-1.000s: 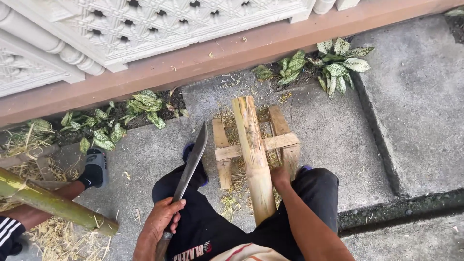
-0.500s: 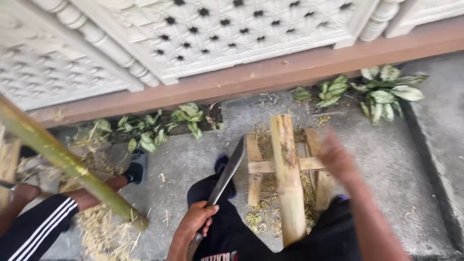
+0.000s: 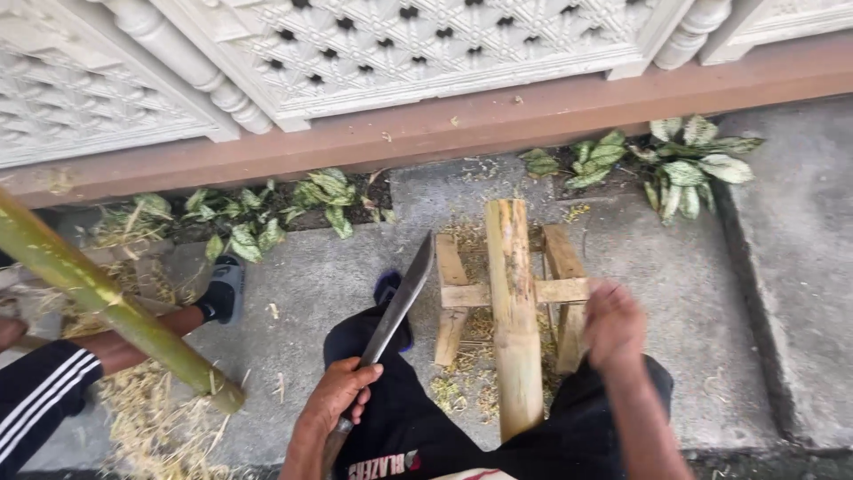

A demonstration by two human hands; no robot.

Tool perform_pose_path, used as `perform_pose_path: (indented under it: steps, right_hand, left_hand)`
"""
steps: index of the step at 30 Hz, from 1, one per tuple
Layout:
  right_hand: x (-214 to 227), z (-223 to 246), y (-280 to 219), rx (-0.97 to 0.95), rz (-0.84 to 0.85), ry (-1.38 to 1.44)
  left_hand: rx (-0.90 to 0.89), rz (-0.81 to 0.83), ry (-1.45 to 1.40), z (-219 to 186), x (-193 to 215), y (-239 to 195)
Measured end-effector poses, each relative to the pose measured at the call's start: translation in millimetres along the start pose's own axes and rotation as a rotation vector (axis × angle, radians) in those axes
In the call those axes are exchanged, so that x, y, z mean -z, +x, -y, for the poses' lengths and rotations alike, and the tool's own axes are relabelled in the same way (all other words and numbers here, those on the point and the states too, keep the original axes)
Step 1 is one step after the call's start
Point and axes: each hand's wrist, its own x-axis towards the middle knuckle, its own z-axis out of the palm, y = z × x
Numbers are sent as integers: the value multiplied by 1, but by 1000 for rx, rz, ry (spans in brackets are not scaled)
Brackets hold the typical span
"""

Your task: The recorder uses a machete to scrape the outer skin off a bamboo pole while seated on a stool.

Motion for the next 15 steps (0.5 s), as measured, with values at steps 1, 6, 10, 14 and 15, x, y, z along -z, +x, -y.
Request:
perform_pose_path:
  steps: [1,6,10,14,15]
  right_hand:
    - [12,-25,-19,-196,-90,-45]
    - [6,-49,-93,-509,-304,-283]
    - [33,-61,-103,-430,-158,-211]
    - [41,-60,-108,-440,-158,-210]
    - [43,-60,-115,-461,-174,-202]
  left_hand:
    - [19,-9,-2,-1,-2,0]
    - [-39,24,-23,-6,-2,11]
    - [-49,36,-6,-10,-6,19]
    - [-41,86,27,-18,-9,19]
    - [-20,87,43,-15,-13,14]
